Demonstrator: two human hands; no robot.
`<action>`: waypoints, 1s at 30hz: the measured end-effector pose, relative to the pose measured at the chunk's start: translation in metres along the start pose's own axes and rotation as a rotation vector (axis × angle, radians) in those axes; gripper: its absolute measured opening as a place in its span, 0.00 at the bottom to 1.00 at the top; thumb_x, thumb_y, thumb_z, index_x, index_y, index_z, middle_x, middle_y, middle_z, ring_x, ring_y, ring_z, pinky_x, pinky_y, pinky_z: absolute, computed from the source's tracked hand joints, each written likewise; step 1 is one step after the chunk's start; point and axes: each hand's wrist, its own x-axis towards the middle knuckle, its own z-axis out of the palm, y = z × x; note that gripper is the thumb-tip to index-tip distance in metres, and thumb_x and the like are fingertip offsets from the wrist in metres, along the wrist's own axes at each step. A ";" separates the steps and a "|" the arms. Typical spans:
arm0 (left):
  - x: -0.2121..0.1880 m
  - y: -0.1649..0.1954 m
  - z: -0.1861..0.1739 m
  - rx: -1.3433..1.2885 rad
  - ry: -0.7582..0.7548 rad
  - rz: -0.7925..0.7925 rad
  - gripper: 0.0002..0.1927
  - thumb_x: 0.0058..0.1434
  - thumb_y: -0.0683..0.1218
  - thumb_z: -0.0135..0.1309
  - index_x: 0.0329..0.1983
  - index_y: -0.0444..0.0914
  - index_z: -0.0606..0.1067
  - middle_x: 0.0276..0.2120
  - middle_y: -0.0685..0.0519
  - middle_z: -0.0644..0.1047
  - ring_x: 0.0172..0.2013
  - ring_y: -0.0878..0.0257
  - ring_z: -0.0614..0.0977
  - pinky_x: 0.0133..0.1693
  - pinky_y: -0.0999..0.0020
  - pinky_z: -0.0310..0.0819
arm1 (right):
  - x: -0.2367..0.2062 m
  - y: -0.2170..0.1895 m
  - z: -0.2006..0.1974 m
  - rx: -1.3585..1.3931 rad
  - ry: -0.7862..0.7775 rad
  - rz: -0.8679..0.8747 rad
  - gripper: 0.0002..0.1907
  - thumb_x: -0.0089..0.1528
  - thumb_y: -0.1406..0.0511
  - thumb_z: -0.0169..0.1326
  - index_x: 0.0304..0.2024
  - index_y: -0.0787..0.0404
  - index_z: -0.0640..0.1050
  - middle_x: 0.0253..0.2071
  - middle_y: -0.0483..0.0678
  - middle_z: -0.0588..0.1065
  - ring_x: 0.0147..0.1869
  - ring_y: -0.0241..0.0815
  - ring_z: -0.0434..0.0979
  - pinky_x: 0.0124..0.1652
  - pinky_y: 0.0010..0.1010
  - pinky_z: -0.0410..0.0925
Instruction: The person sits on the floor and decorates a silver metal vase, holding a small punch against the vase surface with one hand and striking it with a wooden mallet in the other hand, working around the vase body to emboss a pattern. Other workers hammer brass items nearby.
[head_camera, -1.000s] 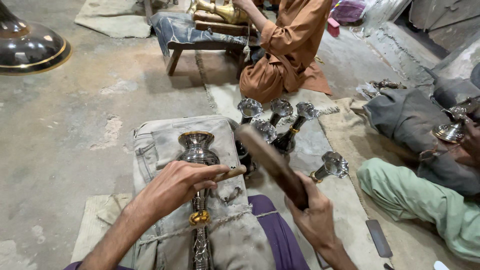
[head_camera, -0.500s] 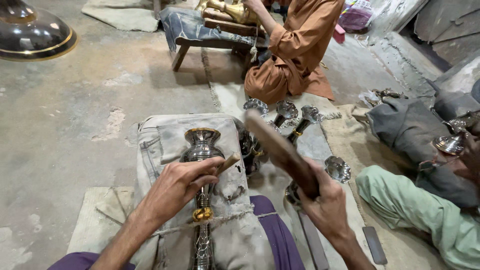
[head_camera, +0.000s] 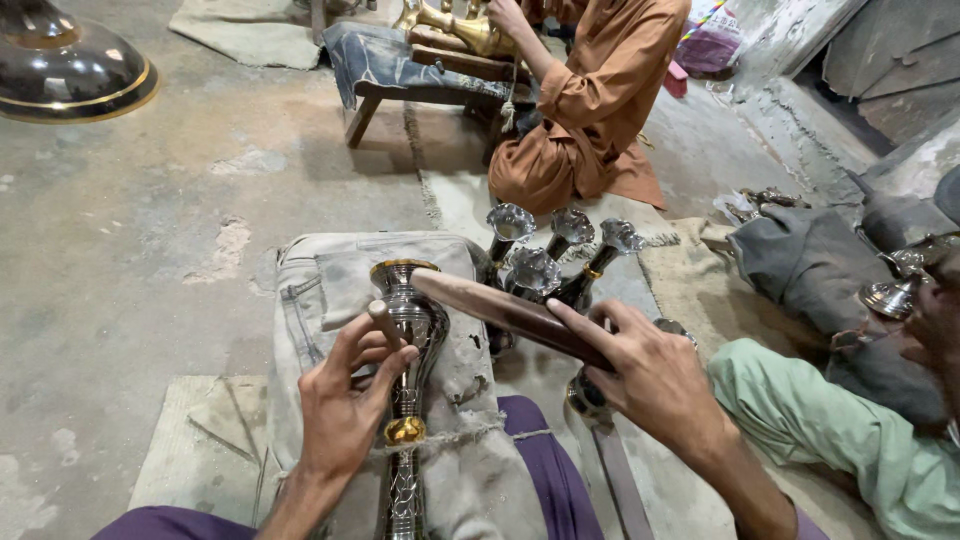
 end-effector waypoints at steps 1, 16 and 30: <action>-0.001 0.000 0.000 0.003 0.010 0.017 0.27 0.58 0.44 0.63 0.61 0.43 0.71 0.39 0.50 0.86 0.40 0.61 0.89 0.37 0.66 0.88 | 0.003 -0.004 -0.006 -0.051 0.012 -0.056 0.46 0.52 0.62 0.65 0.72 0.36 0.66 0.44 0.47 0.74 0.41 0.47 0.81 0.38 0.40 0.75; -0.004 -0.004 0.003 0.015 0.060 0.075 0.25 0.59 0.43 0.63 0.59 0.41 0.71 0.39 0.49 0.85 0.41 0.60 0.89 0.37 0.67 0.89 | 0.036 -0.045 -0.061 -0.095 0.337 -0.308 0.39 0.54 0.63 0.61 0.69 0.42 0.69 0.40 0.42 0.79 0.34 0.38 0.78 0.32 0.36 0.71; 0.013 0.003 -0.004 0.127 -0.172 0.040 0.22 0.57 0.45 0.62 0.57 0.44 0.77 0.35 0.52 0.87 0.33 0.62 0.90 0.34 0.64 0.89 | 0.027 -0.030 -0.040 0.211 0.244 -0.095 0.38 0.54 0.60 0.63 0.67 0.38 0.69 0.44 0.46 0.80 0.39 0.47 0.83 0.38 0.42 0.75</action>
